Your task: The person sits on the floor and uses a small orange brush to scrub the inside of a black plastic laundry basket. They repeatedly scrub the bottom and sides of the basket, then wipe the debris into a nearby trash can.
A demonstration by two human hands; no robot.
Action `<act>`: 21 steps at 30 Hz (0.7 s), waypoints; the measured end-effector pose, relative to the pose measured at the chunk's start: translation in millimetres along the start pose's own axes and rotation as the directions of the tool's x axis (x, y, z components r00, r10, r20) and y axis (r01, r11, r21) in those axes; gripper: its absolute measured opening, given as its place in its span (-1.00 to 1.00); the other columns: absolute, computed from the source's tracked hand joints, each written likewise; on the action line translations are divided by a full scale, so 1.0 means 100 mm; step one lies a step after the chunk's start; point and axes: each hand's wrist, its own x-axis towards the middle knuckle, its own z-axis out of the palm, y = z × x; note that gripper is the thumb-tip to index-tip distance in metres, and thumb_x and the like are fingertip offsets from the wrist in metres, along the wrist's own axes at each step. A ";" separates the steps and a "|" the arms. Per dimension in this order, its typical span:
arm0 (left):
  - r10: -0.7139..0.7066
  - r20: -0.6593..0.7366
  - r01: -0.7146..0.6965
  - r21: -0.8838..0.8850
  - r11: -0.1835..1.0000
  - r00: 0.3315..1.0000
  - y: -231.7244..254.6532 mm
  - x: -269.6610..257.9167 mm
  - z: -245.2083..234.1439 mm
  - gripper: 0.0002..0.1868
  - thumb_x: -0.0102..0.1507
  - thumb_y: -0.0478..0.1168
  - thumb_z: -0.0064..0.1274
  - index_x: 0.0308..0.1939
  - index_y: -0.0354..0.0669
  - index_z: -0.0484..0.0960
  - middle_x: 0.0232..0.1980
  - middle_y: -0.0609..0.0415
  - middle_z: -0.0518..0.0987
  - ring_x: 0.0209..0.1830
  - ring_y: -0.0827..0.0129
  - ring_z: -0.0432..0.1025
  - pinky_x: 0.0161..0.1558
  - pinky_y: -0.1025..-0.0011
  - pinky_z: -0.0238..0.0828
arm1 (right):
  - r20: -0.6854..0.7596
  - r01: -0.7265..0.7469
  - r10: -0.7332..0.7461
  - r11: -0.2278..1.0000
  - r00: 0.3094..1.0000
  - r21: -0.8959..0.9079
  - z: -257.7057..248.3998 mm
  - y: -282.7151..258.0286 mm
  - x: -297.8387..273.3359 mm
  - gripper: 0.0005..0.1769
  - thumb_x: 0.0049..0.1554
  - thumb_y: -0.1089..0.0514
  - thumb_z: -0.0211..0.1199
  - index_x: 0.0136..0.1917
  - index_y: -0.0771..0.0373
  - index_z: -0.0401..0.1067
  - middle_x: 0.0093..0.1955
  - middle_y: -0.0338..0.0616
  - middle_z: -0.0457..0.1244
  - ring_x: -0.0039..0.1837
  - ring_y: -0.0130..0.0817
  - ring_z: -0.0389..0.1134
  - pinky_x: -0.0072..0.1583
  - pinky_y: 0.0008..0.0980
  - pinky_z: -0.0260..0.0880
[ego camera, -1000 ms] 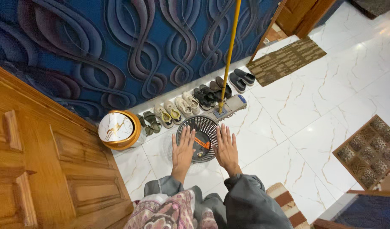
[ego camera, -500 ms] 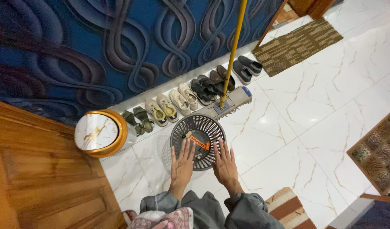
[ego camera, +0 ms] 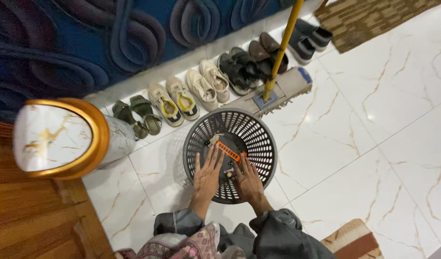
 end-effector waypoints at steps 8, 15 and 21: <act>0.017 0.116 -0.016 -0.014 1.000 0.993 -0.16 0.38 1.07 -0.07 0.17 -0.31 0.00 0.61 0.04 0.00 0.70 -0.01 -0.20 0.70 0.23 -0.39 0.53 -0.22 -0.59 | 0.226 -0.088 0.094 0.995 0.969 -0.038 0.97 0.33 0.74 -0.24 0.25 -0.19 0.04 0.62 0.06 0.02 0.71 0.20 -0.42 0.70 0.11 -0.39 0.60 0.04 -0.36; 0.016 0.251 -0.060 0.171 0.983 0.968 -0.23 0.69 1.70 -0.06 0.18 -0.31 0.01 0.61 0.14 -0.05 0.70 0.07 -0.31 0.67 0.25 -0.50 0.50 -0.21 -0.66 | 0.307 -0.128 0.153 0.987 0.939 -0.099 1.43 0.61 1.10 -0.29 0.21 -0.24 0.06 0.57 -0.07 0.13 0.72 0.15 -0.34 0.73 0.12 -0.42 0.62 0.07 -0.39; 0.037 0.060 -0.042 0.081 0.996 0.998 -0.40 0.78 2.29 -0.17 0.28 -0.16 -0.04 0.62 0.00 0.00 0.73 0.01 -0.27 0.72 0.27 -0.48 0.57 -0.20 -0.66 | 0.310 -0.063 0.125 0.977 0.943 -0.203 1.66 0.70 1.33 -0.35 0.25 -0.20 0.07 0.54 -0.01 0.20 0.72 0.15 -0.31 0.72 0.19 -0.43 0.61 0.14 -0.50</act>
